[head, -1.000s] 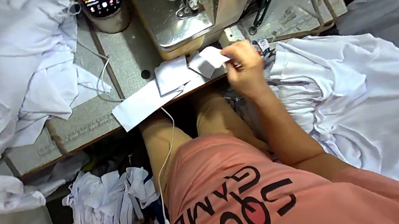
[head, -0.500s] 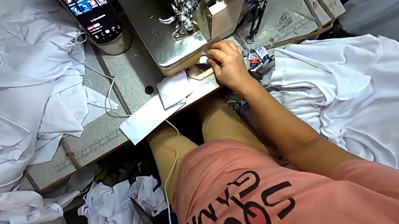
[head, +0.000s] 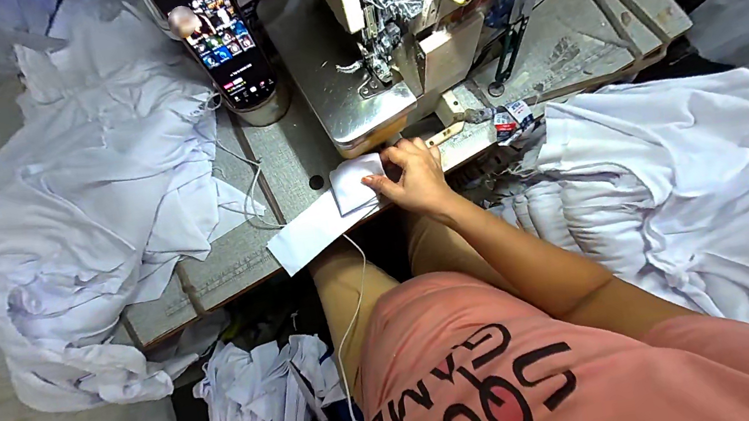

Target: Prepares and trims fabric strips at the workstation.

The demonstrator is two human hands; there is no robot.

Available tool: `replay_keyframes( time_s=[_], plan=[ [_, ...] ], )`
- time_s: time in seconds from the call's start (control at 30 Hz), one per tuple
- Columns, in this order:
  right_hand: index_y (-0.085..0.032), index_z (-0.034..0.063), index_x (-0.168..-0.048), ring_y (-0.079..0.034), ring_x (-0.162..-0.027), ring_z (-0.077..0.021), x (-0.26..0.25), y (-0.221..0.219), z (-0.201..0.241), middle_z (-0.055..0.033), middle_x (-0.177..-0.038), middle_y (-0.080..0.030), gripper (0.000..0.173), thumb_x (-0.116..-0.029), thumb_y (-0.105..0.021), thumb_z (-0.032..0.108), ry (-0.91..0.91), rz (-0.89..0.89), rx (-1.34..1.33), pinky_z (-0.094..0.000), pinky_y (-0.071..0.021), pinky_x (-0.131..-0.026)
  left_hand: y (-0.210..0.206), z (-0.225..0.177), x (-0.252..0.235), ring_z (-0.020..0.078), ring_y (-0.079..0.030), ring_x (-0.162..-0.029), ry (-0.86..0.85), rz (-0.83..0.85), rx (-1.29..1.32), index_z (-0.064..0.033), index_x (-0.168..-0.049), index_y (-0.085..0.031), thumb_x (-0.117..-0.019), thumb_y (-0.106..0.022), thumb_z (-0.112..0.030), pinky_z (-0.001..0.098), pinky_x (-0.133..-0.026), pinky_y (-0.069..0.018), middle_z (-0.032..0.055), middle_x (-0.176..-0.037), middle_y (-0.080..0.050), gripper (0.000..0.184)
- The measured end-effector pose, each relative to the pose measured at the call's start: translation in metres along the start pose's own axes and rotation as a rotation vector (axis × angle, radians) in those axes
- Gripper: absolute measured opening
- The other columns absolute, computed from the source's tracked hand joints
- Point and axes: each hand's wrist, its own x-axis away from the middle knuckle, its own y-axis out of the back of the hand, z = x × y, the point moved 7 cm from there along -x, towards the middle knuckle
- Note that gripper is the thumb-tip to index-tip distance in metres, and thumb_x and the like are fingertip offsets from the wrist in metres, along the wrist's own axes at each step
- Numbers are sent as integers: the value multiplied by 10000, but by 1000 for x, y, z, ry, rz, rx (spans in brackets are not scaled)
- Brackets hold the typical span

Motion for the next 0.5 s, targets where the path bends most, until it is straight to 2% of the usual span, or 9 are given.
replay_keyframes(
  time_s=[0.03,0.07,0.13,0.17,0.2,0.27,0.33,0.43,0.5],
  plan=[
    [-745,28,-984,-607,-1007,-392,2,0,-1,-174,-983,-684,375,-898,-737,392,18,-20,-30,-605,-393,-880,-21,12,-20,475,-609,-1218,-60,18,-42,103,-1331,-566,-999,-617,-143,584,-1048,-468,339,-1276,-623,416],
    [-738,30,-967,-608,-1008,-380,4,1,-1,-166,-991,-691,335,-910,-729,360,38,-34,-53,-595,-388,-880,-30,17,-36,473,-555,-1292,-89,180,-111,120,-1379,-517,-1011,-614,-179,576,-1093,-431,349,-1354,-571,484],
    [-726,15,-947,-618,-995,-354,7,4,-3,-157,-987,-706,292,-925,-705,306,53,-53,-106,-577,-383,-886,-21,15,-54,469,-504,-1355,-132,451,-221,125,-1398,-510,-1046,-589,-259,576,-1128,-394,352,-1415,-528,527],
    [-722,5,-951,-629,-986,-342,7,6,-5,-153,-969,-713,280,-926,-699,282,42,-55,-141,-576,-387,-907,-5,8,-58,483,-525,-1329,-187,483,-202,130,-1355,-556,-1064,-559,-257,599,-1118,-391,360,-1371,-562,484],
    [-713,1,-976,-636,-981,-327,7,6,-9,-147,-955,-711,270,-935,-693,266,23,-45,-180,-577,-390,-938,13,0,-63,496,-561,-1278,-255,441,-131,125,-1309,-597,-1075,-533,-242,630,-1096,-401,359,-1305,-606,440],
    [-693,0,-1040,-653,-952,-285,5,5,-16,-127,-926,-709,257,-954,-675,242,1,-29,-253,-571,-401,-980,66,-33,-59,524,-604,-1196,-418,278,75,121,-1307,-601,-1087,-492,-197,674,-1054,-419,358,-1229,-644,402],
    [-694,-13,-1115,-678,-963,-263,5,5,-17,-134,-967,-729,258,-976,-639,198,11,-27,-310,-554,-420,-1000,118,-75,-44,498,-659,-1061,-615,82,270,119,-1297,-596,-1077,-496,-170,654,-950,-491,341,-1148,-668,377],
    [-710,-46,-1100,-710,-970,-271,11,19,14,-172,-1019,-733,202,-971,-605,70,225,-101,-287,-462,-548,-923,180,-152,-1,391,-677,-1022,-1051,-224,456,141,-1245,-614,-1010,-583,-130,512,-881,-550,315,-1133,-669,360],
    [-730,-38,-1052,-709,-895,-280,19,37,55,-170,-958,-723,164,-935,-628,14,457,-107,-227,-449,-565,-817,201,-200,25,282,-632,-1144,-1340,-328,594,140,-1271,-587,-968,-676,-217,399,-952,-526,293,-1234,-635,476]
  ],
)
